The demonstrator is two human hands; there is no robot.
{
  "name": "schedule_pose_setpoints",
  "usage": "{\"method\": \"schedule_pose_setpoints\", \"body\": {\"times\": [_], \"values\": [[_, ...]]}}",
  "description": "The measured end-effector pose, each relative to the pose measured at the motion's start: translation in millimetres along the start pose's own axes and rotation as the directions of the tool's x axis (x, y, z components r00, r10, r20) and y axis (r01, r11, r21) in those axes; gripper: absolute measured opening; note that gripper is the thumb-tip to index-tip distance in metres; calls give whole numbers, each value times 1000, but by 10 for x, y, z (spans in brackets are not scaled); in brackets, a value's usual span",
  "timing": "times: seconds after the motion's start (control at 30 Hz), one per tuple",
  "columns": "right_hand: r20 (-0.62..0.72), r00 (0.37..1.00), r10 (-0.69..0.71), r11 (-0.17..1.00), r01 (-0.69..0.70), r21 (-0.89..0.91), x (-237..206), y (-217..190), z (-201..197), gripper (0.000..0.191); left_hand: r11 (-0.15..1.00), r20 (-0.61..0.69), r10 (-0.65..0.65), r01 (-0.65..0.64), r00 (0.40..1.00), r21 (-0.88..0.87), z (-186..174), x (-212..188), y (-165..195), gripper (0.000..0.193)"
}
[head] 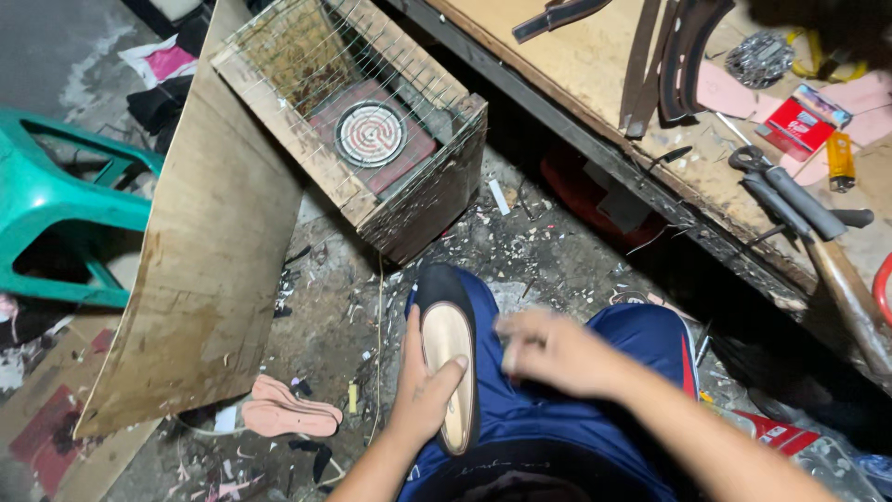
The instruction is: The person sits on the floor and hammers a black shoe upper onto a pink insole/sole unit, using pincers to grip and pull the material and a hammer to tap it into shape. They turn the shoe over repeatedly, press the sole flat, then hold the shoe against a small metal anvil block and hammer the sole edge before setting it down.
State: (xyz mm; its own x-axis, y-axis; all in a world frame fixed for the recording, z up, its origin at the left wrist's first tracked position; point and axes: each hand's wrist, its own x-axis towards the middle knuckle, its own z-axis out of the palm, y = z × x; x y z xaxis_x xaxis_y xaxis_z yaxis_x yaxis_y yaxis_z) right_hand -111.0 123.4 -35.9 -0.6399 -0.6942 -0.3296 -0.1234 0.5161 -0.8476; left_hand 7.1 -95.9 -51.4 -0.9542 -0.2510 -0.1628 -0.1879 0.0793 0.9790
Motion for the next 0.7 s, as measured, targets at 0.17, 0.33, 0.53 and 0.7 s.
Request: {"method": "schedule_pose_setpoints", "body": {"times": [0.17,0.33,0.53,0.7], "values": [[-657,659,-366,864,-22,-503,609,162,-1200,26,992,37,-63,67,997,-109,2,55,12,93],[-741,514,-432,595,-454,-663,827,248,-2048,35,967,46,-98,106,994,-231,-3,162,15,90],[-744,570,-350,560,-509,-654,900,194,-2241,37,956,63,-106,119,992,-267,-34,222,-20,89],[-652,613,-446,568,-369,-736,1100,70,-2146,28,952,69,-99,115,993,-284,-33,260,-69,89]]}}
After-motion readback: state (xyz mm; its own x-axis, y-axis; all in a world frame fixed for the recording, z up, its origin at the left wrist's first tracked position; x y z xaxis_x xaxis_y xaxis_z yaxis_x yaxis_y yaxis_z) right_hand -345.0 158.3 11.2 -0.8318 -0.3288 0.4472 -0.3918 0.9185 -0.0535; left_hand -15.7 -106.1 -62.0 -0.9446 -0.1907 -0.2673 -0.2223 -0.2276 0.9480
